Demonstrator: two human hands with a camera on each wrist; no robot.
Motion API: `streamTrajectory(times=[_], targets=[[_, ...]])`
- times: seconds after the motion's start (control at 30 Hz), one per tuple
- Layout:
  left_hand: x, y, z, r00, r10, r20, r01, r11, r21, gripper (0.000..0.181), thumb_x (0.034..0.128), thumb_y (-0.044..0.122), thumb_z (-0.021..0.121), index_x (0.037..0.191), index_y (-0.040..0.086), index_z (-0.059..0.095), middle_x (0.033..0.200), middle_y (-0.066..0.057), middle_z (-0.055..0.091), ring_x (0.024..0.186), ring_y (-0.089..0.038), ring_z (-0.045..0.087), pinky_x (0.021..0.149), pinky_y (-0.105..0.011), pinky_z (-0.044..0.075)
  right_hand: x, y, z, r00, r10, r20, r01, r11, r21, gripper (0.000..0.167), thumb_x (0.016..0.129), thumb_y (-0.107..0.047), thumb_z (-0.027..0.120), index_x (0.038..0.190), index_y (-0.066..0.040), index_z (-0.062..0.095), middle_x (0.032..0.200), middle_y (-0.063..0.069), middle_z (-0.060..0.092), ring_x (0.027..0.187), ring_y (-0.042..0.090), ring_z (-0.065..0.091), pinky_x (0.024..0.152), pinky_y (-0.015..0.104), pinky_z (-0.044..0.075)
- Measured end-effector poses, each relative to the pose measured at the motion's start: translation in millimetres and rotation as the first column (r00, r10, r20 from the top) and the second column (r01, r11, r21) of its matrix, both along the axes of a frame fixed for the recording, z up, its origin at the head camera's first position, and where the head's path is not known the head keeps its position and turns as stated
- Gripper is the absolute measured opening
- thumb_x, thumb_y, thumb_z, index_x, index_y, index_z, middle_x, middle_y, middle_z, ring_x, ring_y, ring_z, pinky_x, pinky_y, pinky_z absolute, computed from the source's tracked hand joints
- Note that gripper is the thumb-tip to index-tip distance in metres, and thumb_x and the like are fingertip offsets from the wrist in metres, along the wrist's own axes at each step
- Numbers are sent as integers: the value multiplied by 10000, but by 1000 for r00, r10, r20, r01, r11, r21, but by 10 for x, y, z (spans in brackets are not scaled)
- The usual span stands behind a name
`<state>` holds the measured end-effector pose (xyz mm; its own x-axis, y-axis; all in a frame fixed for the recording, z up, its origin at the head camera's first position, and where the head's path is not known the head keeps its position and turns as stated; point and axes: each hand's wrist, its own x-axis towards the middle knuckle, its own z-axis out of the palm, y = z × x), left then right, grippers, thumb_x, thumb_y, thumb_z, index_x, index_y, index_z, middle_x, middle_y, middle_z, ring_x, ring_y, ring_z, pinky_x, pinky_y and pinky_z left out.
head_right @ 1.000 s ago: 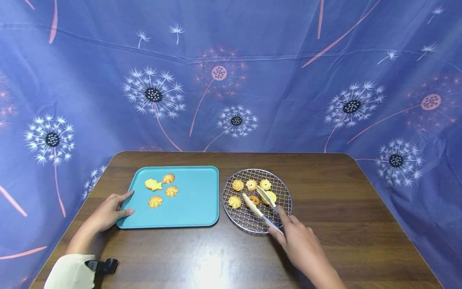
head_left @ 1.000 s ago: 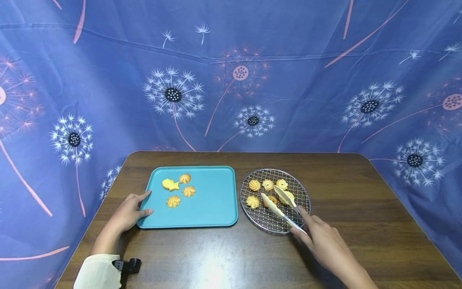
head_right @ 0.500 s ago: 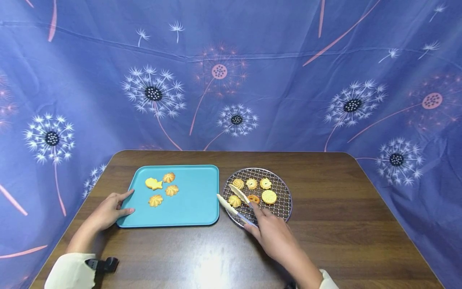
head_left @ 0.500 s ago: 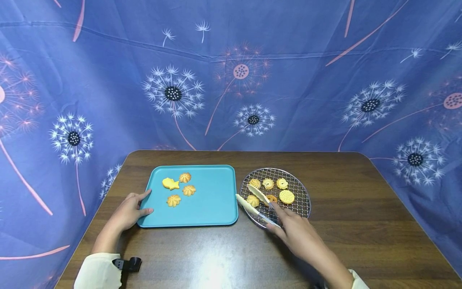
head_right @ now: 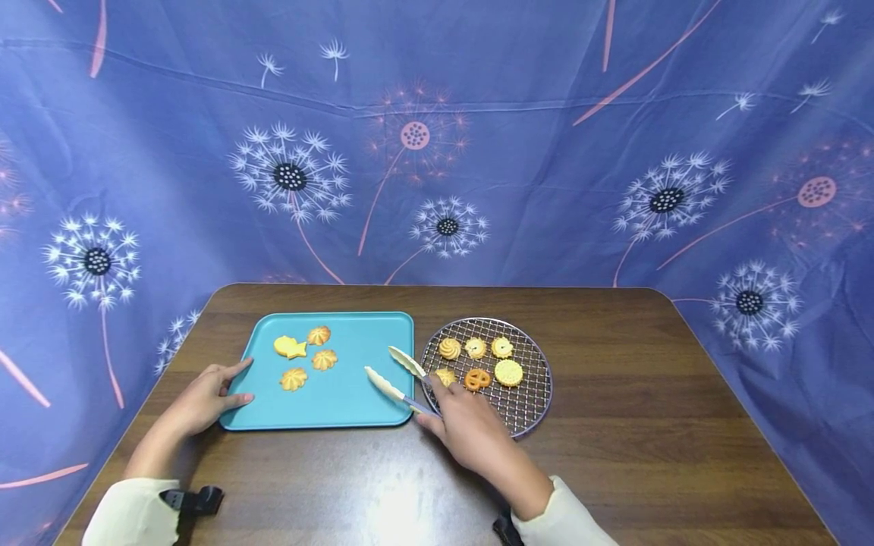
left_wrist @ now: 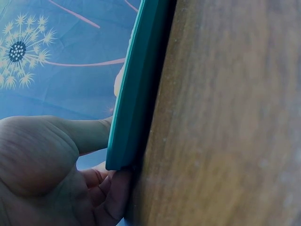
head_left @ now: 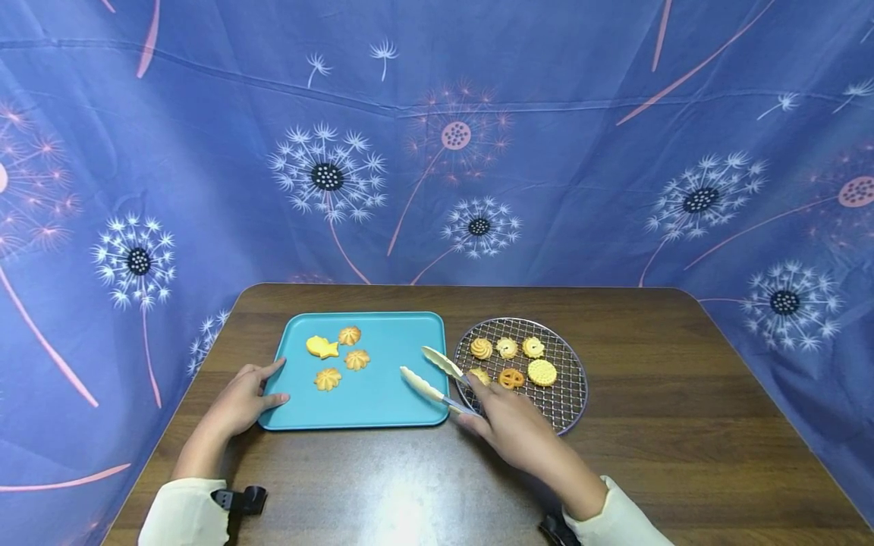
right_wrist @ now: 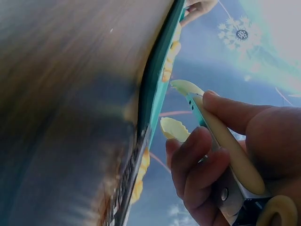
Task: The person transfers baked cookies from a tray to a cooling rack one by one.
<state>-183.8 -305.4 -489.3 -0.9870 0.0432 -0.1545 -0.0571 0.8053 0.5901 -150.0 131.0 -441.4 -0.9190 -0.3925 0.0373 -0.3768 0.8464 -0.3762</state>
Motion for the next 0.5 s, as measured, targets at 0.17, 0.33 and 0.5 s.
streamTrajectory(times=[0.17,0.33,0.5], targets=[[2,-1,0,1000,-3,-3,3,1000,2,724,932,145,769,1533,-43,410,1035,-181,479,854,-257,448,719,-361,376,-65,-154,-19,999,44,20,-44,999,-10,671,979,-381,705,1503,-10,509,1229,222,677,1010,398,690,834,542,547],[9,0,8,1000,-4,-5,4,1000,-4,722,931,144,769,1530,-45,414,1040,-187,485,856,-257,452,720,-360,380,-115,-295,-11,996,84,25,-83,996,-25,669,990,-384,687,1503,3,503,1285,234,657,1069,397,683,867,541,547],[10,7,22,1000,0,-1,0,1000,1,722,933,140,767,1530,-47,409,1049,-193,486,861,-259,450,722,-359,381,-183,-428,7,994,103,33,-103,995,-11,683,990,-403,680,1513,-5,494,1282,239,651,1040,392,689,828,522,559]])
